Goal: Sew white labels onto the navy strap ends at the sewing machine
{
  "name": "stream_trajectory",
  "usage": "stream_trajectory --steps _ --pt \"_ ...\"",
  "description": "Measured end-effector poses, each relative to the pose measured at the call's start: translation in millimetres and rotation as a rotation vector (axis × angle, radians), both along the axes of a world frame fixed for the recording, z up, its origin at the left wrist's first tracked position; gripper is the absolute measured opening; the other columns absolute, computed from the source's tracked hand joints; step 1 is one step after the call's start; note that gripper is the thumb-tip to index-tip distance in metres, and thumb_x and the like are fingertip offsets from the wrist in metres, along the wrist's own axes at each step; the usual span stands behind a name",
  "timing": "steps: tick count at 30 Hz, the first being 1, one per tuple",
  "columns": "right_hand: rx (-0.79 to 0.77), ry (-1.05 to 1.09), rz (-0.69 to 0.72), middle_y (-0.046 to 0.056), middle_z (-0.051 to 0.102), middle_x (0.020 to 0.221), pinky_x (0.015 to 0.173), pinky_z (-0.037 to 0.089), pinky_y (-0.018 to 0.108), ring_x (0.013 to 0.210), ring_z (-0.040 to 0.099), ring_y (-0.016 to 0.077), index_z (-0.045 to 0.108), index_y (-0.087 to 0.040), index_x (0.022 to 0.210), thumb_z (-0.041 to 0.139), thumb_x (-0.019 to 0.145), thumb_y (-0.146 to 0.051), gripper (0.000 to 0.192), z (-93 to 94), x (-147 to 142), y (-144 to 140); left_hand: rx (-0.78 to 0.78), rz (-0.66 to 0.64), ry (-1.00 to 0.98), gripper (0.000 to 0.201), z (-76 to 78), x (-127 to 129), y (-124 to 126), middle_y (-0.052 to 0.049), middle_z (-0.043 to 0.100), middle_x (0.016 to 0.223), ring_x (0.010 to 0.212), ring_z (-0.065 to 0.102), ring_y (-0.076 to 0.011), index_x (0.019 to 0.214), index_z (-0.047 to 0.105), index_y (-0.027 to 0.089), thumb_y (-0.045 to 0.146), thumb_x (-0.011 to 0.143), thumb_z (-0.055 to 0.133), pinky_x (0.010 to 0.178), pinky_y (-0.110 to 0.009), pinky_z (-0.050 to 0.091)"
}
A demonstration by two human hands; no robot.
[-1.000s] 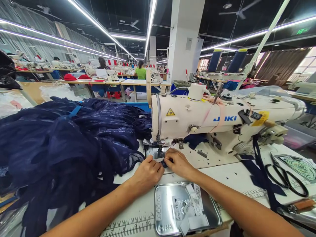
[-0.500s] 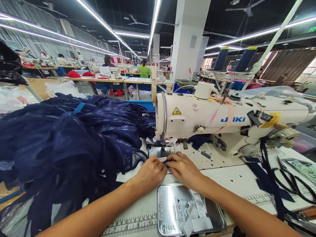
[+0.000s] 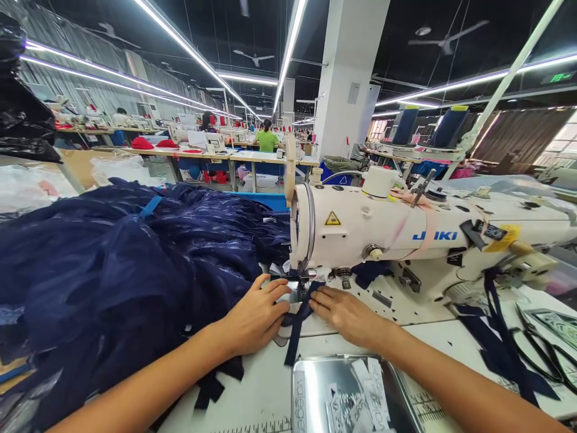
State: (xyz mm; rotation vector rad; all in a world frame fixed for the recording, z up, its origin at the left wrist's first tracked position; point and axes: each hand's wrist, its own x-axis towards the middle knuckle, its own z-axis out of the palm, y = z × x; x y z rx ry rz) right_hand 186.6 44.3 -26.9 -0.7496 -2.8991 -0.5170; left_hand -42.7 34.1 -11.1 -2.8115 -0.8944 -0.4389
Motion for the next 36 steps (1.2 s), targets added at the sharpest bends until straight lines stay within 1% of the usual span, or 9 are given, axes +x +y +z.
stream_trajectory --steps 3,5,8,12,16,22,26,31,36 --pt "0.013 0.059 -0.029 0.014 0.059 0.106 0.087 0.045 0.032 0.099 0.053 0.0222 0.056 -0.005 0.106 0.046 0.078 -0.004 0.029 -8.2 -1 0 -0.021 -0.019 0.001 0.017 -11.4 9 13 -0.008 0.052 0.119 0.118 0.038 -0.0226 0.087 0.054 0.017 0.015 0.081 0.039 0.094 -0.042 0.026" --pt "0.016 0.092 -0.029 0.014 0.058 0.108 0.090 0.044 0.032 0.103 0.052 0.0218 0.055 -0.006 0.108 0.046 0.079 -0.004 0.030 -12.5 -1 1 -0.044 -0.004 -0.008 0.015 -15.7 12 19 -0.008 0.053 0.118 0.116 0.040 -0.0228 0.089 0.053 0.017 0.016 0.080 0.041 0.094 -0.042 0.027" --pt "-0.014 0.100 -0.030 0.015 0.057 0.111 0.088 0.046 0.033 0.106 0.050 0.0218 0.055 -0.007 0.110 0.045 0.080 -0.004 0.031 -13.2 0 5 -0.088 0.031 -0.035 0.021 -16.2 12 21 -0.008 0.058 0.112 0.111 0.045 -0.0230 0.098 0.052 0.018 0.021 0.079 0.045 0.093 -0.045 0.027" --pt "-0.049 0.086 -0.036 0.015 0.056 0.114 0.083 0.049 0.035 0.107 0.050 0.0238 0.053 -0.008 0.112 0.045 0.080 -0.004 0.033 -8.2 2 11 -0.125 0.048 -0.011 0.038 -12.1 8 15 -0.010 0.055 0.115 0.113 0.043 -0.0271 0.115 0.049 0.024 0.032 0.078 0.049 0.092 -0.050 0.027" --pt "-0.066 0.095 -0.025 0.015 0.055 0.116 0.081 0.050 0.035 0.104 0.052 0.0235 0.053 -0.008 0.113 0.046 0.079 -0.004 0.035 -5.6 3 14 -0.130 0.063 0.036 0.042 -10.0 10 10 -0.012 0.052 0.117 0.113 0.041 -0.0298 0.116 0.050 0.029 0.040 0.076 0.052 0.090 -0.053 0.028" --pt "-0.109 0.053 -0.070 0.012 0.051 0.122 0.077 0.052 0.032 0.107 0.051 0.0234 0.050 -0.010 0.117 0.043 0.079 -0.003 0.039 -4.3 3 16 -0.091 0.078 0.061 0.036 -7.7 16 10 -0.012 0.054 0.110 0.109 0.044 -0.0276 0.115 0.052 0.029 0.038 0.080 0.049 0.090 -0.051 0.029" --pt "-0.129 0.021 -0.096 0.013 0.048 0.125 0.074 0.052 0.033 0.107 0.051 0.0243 0.048 -0.009 0.119 0.042 0.079 -0.003 0.041 -3.4 3 16 -0.088 0.087 0.061 0.034 -5.9 18 11 -0.011 0.055 0.104 0.104 0.046 -0.0262 0.113 0.053 0.029 0.037 0.081 0.048 0.089 -0.051 0.030" --pt "-0.128 0.050 -0.121 0.012 0.049 0.125 0.070 0.053 0.033 0.106 0.052 0.0243 0.049 -0.011 0.119 0.042 0.078 -0.002 0.042 -5.0 3 17 -0.088 0.101 0.054 0.033 -7.4 20 11 -0.010 0.055 0.103 0.103 0.046 -0.0260 0.112 0.054 0.029 0.037 0.081 0.048 0.090 -0.054 0.028" --pt "-0.141 0.071 -0.139 0.011 0.049 0.125 0.075 0.052 0.033 0.104 0.053 0.0230 0.050 -0.012 0.118 0.043 0.077 -0.002 0.042 -4.4 3 17 -0.072 0.152 0.024 0.031 -8.9 25 8 -0.010 0.055 0.104 0.104 0.047 -0.0249 0.109 0.056 0.027 0.033 0.080 0.050 0.093 -0.054 0.027"
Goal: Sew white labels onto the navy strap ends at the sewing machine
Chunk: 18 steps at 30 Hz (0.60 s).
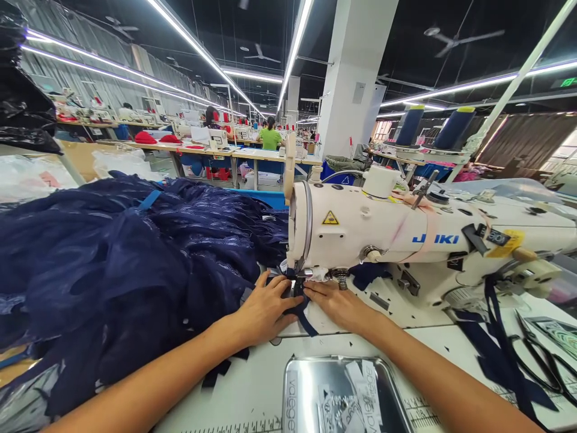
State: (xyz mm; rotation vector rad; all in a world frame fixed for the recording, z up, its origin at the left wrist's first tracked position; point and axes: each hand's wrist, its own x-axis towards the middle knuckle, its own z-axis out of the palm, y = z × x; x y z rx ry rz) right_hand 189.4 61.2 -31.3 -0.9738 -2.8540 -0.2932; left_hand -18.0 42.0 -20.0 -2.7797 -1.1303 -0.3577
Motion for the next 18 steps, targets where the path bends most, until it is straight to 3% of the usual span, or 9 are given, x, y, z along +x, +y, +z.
stream_trajectory --steps 12,18 --pt "-0.027 0.101 -0.010 0.013 0.053 0.119 0.086 0.047 0.034 0.106 0.053 0.0208 0.051 -0.012 0.117 0.041 0.079 -0.001 0.041 -1.2 -2 4 0.031 0.107 0.002 0.029 -3.0 14 -3 -0.011 0.058 0.105 0.106 0.047 -0.0250 0.106 0.058 0.023 0.029 0.078 0.054 0.093 -0.052 0.028" --pt "-0.021 0.184 -0.020 0.012 0.056 0.115 0.089 0.044 0.035 0.105 0.053 0.0206 0.054 -0.013 0.114 0.039 0.078 0.000 0.041 -2.8 -3 7 0.136 0.155 -0.007 0.028 -4.2 21 -7 -0.011 0.060 0.100 0.100 0.050 -0.0257 0.103 0.058 0.019 0.027 0.077 0.054 0.093 -0.052 0.026"
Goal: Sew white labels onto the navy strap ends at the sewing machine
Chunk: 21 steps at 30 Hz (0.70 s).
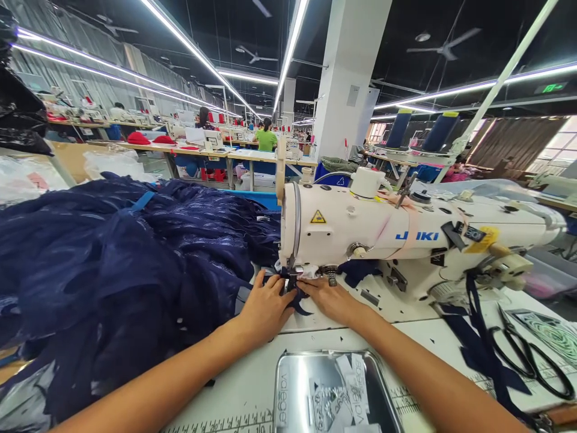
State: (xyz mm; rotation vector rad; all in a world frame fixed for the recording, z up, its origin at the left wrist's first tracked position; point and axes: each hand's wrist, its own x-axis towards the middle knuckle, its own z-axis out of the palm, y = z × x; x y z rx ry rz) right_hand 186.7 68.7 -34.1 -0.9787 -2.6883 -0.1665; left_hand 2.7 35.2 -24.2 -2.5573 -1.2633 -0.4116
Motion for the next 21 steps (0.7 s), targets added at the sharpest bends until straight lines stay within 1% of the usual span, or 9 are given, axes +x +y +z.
stream_trajectory --steps 2,5,8,11,13,15,18,21 --pt "0.000 0.013 -0.002 0.012 0.058 0.113 0.088 0.043 0.035 0.104 0.053 0.0212 0.055 -0.011 0.113 0.039 0.077 0.000 0.041 -1.4 0 1 0.040 0.008 -0.020 0.024 -1.8 2 -3 -0.010 0.061 0.096 0.097 0.050 -0.0256 0.099 0.060 0.018 0.025 0.077 0.053 0.092 -0.051 0.026" --pt "0.013 0.060 -0.004 0.011 0.060 0.110 0.086 0.044 0.035 0.101 0.054 0.0213 0.056 -0.012 0.113 0.040 0.077 -0.002 0.041 -4.4 1 3 0.057 0.001 -0.032 0.015 -2.9 3 -9 -0.007 0.061 0.085 0.086 0.052 -0.0227 0.085 0.063 0.018 0.017 0.075 0.052 0.088 -0.045 0.031" --pt "0.014 0.125 -0.005 0.010 0.062 0.106 0.085 0.043 0.037 0.099 0.054 0.0213 0.057 -0.014 0.111 0.043 0.079 -0.010 0.035 -5.7 3 5 0.046 -0.017 0.016 0.020 -0.3 -4 -11 -0.006 0.059 0.079 0.076 0.051 -0.0200 0.080 0.062 0.017 0.005 0.068 0.052 0.076 -0.038 0.037" --pt "-0.016 0.131 -0.015 0.009 0.064 0.099 0.084 0.042 0.038 0.094 0.055 0.0217 0.062 -0.015 0.103 0.047 0.080 -0.018 0.028 -3.0 5 2 0.051 -0.025 0.038 0.022 6.1 -17 -5 -0.006 0.058 0.078 0.073 0.050 -0.0191 0.076 0.061 0.016 0.000 0.069 0.047 0.067 -0.034 0.036" --pt "-0.043 0.125 0.000 0.009 0.063 0.098 0.081 0.044 0.036 0.091 0.056 0.0209 0.063 -0.015 0.100 0.048 0.080 -0.022 0.026 0.1 4 -5 0.039 -0.012 0.013 0.026 11.4 -27 4 -0.006 0.058 0.078 0.073 0.049 -0.0186 0.073 0.061 0.016 -0.002 0.070 0.043 0.067 -0.033 0.036" --pt "-0.060 0.118 0.024 0.010 0.061 0.099 0.078 0.045 0.034 0.088 0.055 0.0199 0.062 -0.014 0.101 0.047 0.082 -0.025 0.027 3.1 1 -12 -0.002 0.010 -0.039 0.031 16.3 -34 12 -0.005 0.058 0.079 0.075 0.050 -0.0180 0.075 0.062 0.017 -0.004 0.069 0.039 0.068 -0.033 0.036" --pt "-0.058 0.105 0.017 0.011 0.058 0.097 0.077 0.045 0.034 0.087 0.054 0.0199 0.060 -0.012 0.105 0.045 0.084 -0.027 0.030 5.4 -5 -22 -0.067 0.014 -0.106 0.030 20.1 -34 17 -0.004 0.059 0.081 0.079 0.050 -0.0174 0.081 0.062 0.017 -0.001 0.070 0.039 0.072 -0.033 0.036" --pt "-0.057 0.106 -0.007 0.011 0.057 0.096 0.076 0.044 0.034 0.086 0.052 0.0200 0.059 -0.012 0.105 0.045 0.084 -0.025 0.029 4.3 -9 -25 -0.081 -0.039 -0.096 0.017 15.4 -23 13 -0.004 0.059 0.084 0.082 0.050 -0.0191 0.087 0.061 0.016 0.014 0.074 0.049 0.077 -0.036 0.034"
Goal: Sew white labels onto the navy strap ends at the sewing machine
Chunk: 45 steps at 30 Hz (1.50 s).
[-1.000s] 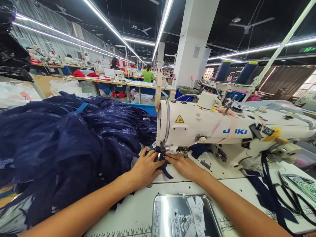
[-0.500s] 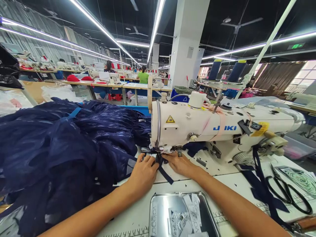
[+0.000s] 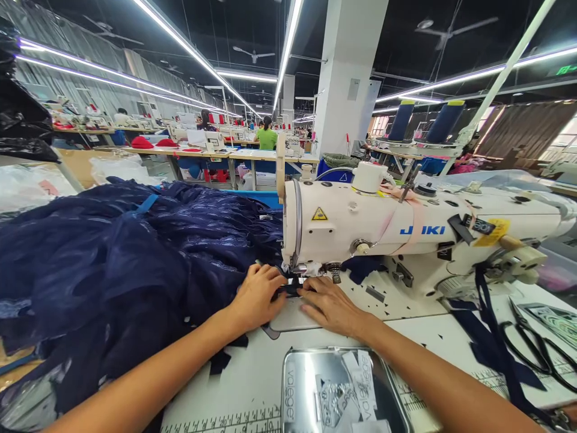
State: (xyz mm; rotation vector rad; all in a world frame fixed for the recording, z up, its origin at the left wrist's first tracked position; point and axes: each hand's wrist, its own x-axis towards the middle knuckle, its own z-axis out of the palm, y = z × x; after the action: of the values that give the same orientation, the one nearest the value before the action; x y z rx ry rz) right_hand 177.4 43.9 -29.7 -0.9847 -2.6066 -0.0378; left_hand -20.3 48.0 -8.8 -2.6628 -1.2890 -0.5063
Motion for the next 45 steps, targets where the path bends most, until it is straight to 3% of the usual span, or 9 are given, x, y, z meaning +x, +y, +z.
stream_trajectory --steps 6,10,14,17,21,25,30,38,45 --pt "-0.013 0.076 0.021 0.010 0.056 0.096 0.079 0.043 0.036 0.088 0.051 0.0198 0.059 -0.013 0.106 0.043 0.084 -0.019 0.028 -8.6 2 6 0.147 -0.075 0.021 0.012 -24.5 15 1 -0.002 0.060 0.073 0.075 0.050 -0.0166 0.079 0.063 0.017 0.013 0.078 0.051 0.078 -0.034 0.032" --pt "-0.060 0.153 0.042 0.009 0.056 0.099 0.082 0.043 0.034 0.091 0.052 0.0188 0.059 -0.015 0.104 0.043 0.084 -0.018 0.026 -13.0 7 11 0.220 -0.167 0.016 0.016 -31.7 12 9 -0.001 0.058 0.067 0.069 0.049 -0.0148 0.071 0.063 0.017 0.013 0.080 0.050 0.075 -0.031 0.032" --pt "-0.058 0.207 0.111 0.007 0.058 0.096 0.079 0.044 0.031 0.087 0.053 0.0163 0.062 -0.017 0.098 0.042 0.085 -0.017 0.024 -12.0 10 14 0.192 -0.205 0.019 0.018 -30.0 11 10 -0.001 0.059 0.069 0.069 0.049 -0.0146 0.072 0.063 0.018 0.015 0.082 0.048 0.071 -0.030 0.033" --pt "0.031 0.153 0.155 0.008 0.058 0.094 0.077 0.046 0.031 0.084 0.053 0.0170 0.062 -0.015 0.098 0.039 0.086 -0.015 0.026 -9.1 10 12 0.133 -0.197 0.021 0.019 -27.4 9 5 -0.002 0.063 0.081 0.080 0.053 -0.0157 0.080 0.063 0.019 0.016 0.084 0.045 0.077 -0.032 0.034" --pt "0.142 0.110 0.165 0.011 0.057 0.100 0.080 0.046 0.034 0.092 0.051 0.0201 0.060 -0.012 0.100 0.039 0.084 -0.012 0.027 -9.0 9 9 0.032 -0.174 0.039 0.025 -25.7 2 -7 -0.004 0.061 0.108 0.103 0.051 -0.0195 0.100 0.059 0.020 0.011 0.079 0.048 0.095 -0.042 0.023" --pt "0.172 0.112 0.160 0.011 0.059 0.099 0.081 0.046 0.034 0.092 0.052 0.0206 0.061 -0.012 0.098 0.040 0.084 -0.012 0.025 -12.3 9 8 -0.082 -0.156 0.105 0.041 -23.1 -4 -11 -0.006 0.054 0.121 0.114 0.044 -0.0239 0.113 0.052 0.020 0.008 0.074 0.050 0.100 -0.050 0.015" --pt "0.172 0.127 0.164 0.011 0.060 0.098 0.079 0.047 0.035 0.090 0.053 0.0205 0.060 -0.011 0.098 0.040 0.083 -0.012 0.025 -13.7 10 9 -0.119 -0.154 0.167 0.046 -21.6 -7 -6 -0.007 0.051 0.124 0.117 0.042 -0.0256 0.116 0.049 0.020 0.004 0.074 0.044 0.100 -0.055 0.012" --pt "0.125 0.117 0.140 0.011 0.061 0.099 0.081 0.046 0.036 0.094 0.053 0.0216 0.060 -0.010 0.100 0.039 0.085 -0.014 0.026 -11.3 9 9 -0.002 -0.155 0.164 0.044 -35.4 -11 1 -0.006 0.054 0.121 0.115 0.044 -0.0234 0.117 0.049 0.023 0.007 0.076 0.044 0.102 -0.052 0.010" --pt "0.084 0.082 0.080 0.012 0.060 0.105 0.085 0.044 0.037 0.096 0.054 0.0216 0.060 -0.010 0.101 0.043 0.083 -0.017 0.025 -9.0 6 8 -0.083 -0.155 0.173 0.044 -21.1 -8 1 -0.007 0.052 0.122 0.115 0.044 -0.0250 0.116 0.051 0.021 0.006 0.075 0.044 0.101 -0.054 0.016"
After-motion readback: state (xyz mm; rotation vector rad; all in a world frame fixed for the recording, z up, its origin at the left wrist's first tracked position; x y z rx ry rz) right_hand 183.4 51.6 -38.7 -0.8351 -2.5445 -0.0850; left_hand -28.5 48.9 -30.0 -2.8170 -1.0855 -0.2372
